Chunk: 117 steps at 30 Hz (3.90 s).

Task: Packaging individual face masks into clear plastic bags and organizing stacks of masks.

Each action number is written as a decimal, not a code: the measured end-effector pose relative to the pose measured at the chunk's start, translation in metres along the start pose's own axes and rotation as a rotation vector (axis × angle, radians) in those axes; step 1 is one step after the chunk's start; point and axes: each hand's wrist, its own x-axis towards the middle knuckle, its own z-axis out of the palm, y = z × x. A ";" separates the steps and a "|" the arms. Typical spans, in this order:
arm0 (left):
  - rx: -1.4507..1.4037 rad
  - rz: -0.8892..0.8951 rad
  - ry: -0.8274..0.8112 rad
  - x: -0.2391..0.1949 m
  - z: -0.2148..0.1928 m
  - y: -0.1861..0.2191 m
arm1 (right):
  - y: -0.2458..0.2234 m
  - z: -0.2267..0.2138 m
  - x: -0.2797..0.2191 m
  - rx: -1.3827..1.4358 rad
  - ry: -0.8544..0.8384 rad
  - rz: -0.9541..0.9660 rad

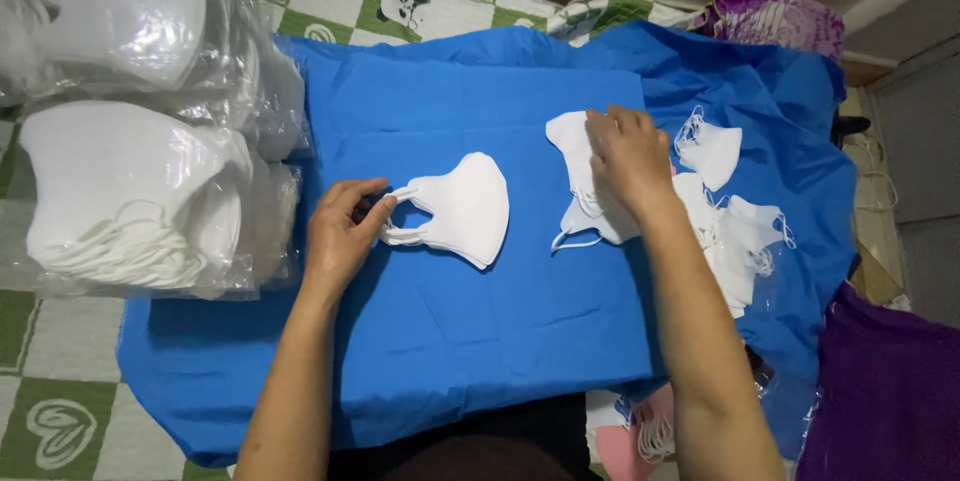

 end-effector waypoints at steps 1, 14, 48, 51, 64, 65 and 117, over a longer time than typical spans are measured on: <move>-0.004 -0.020 -0.006 0.000 0.000 0.001 | 0.008 0.000 0.006 0.127 -0.201 0.030; -0.019 -0.019 -0.029 0.000 0.000 -0.007 | 0.014 -0.019 0.024 0.154 -0.483 0.084; -0.059 0.061 0.008 0.003 0.008 -0.029 | 0.028 -0.055 -0.049 0.690 0.192 0.186; 0.040 0.306 0.115 -0.001 0.016 -0.023 | 0.019 -0.083 -0.060 0.751 0.285 0.072; -0.443 0.136 -0.359 -0.039 0.025 0.083 | -0.088 -0.087 -0.110 1.418 0.361 0.281; -0.519 0.041 -0.355 -0.040 0.017 0.077 | -0.101 -0.086 -0.110 1.470 0.357 0.328; -0.009 0.109 -0.030 0.003 0.005 -0.010 | -0.061 0.009 -0.058 0.539 -0.028 0.571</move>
